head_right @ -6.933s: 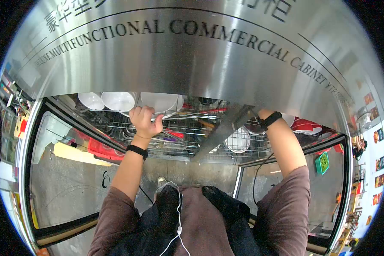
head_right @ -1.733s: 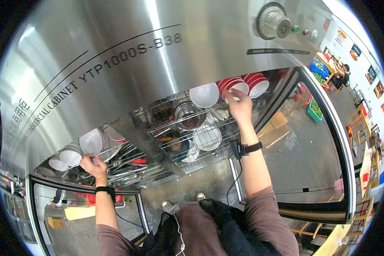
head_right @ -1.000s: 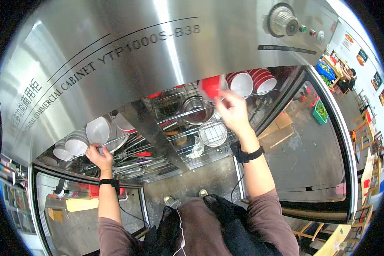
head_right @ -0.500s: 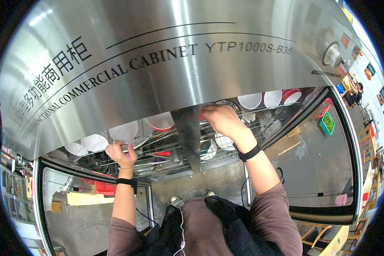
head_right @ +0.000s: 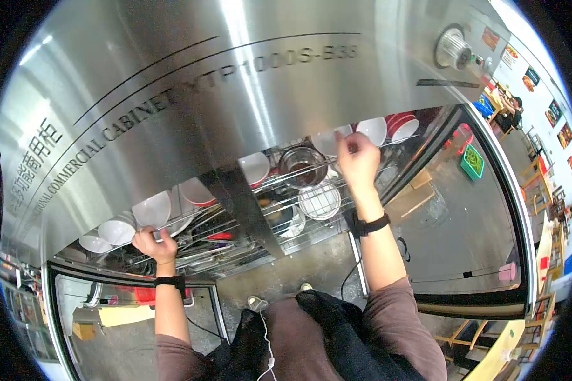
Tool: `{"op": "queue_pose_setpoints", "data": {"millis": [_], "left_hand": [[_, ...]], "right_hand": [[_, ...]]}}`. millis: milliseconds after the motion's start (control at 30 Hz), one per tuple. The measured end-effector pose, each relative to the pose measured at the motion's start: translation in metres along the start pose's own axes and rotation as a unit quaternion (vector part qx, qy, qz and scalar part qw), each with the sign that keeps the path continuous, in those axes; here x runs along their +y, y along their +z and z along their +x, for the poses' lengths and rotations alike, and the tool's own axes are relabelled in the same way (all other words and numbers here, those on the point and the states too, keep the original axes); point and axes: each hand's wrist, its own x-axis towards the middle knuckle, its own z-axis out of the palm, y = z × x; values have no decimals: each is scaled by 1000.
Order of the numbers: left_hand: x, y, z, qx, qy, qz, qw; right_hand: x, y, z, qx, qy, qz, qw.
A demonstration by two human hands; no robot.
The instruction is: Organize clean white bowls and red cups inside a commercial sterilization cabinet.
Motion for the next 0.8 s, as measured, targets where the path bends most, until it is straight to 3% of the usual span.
{"op": "queue_pose_setpoints", "data": {"millis": [33,133,167,233,367,467,567,700,800], "left_hand": [[2,-1,2,-1,-1,5,1000],[10,-2,6,2,-16,8,1000],[11,-3,6,2,-21,9,1000],[9,-5,3,-25,-37,11,999],[16,-11,5,-48,-51,20,997],[20,-13,8,-67,-67,25,995],[22,-15,6,-78,-80,42,993],[22,-15,8,-85,-78,50,992],[20,-12,7,-76,-71,53,993]], "right_hand": [[4,-12,10,13,64,-70,995],[64,-9,31,49,-79,-105,990],[77,-9,36,-25,-51,-127,990],[60,-15,38,-82,-24,-151,985],[62,-19,49,-119,-17,-177,977],[70,-20,47,-57,1,-101,993],[82,-17,44,22,-28,77,996],[71,-35,38,36,-5,122,992],[53,-44,24,15,-66,186,980]]}}
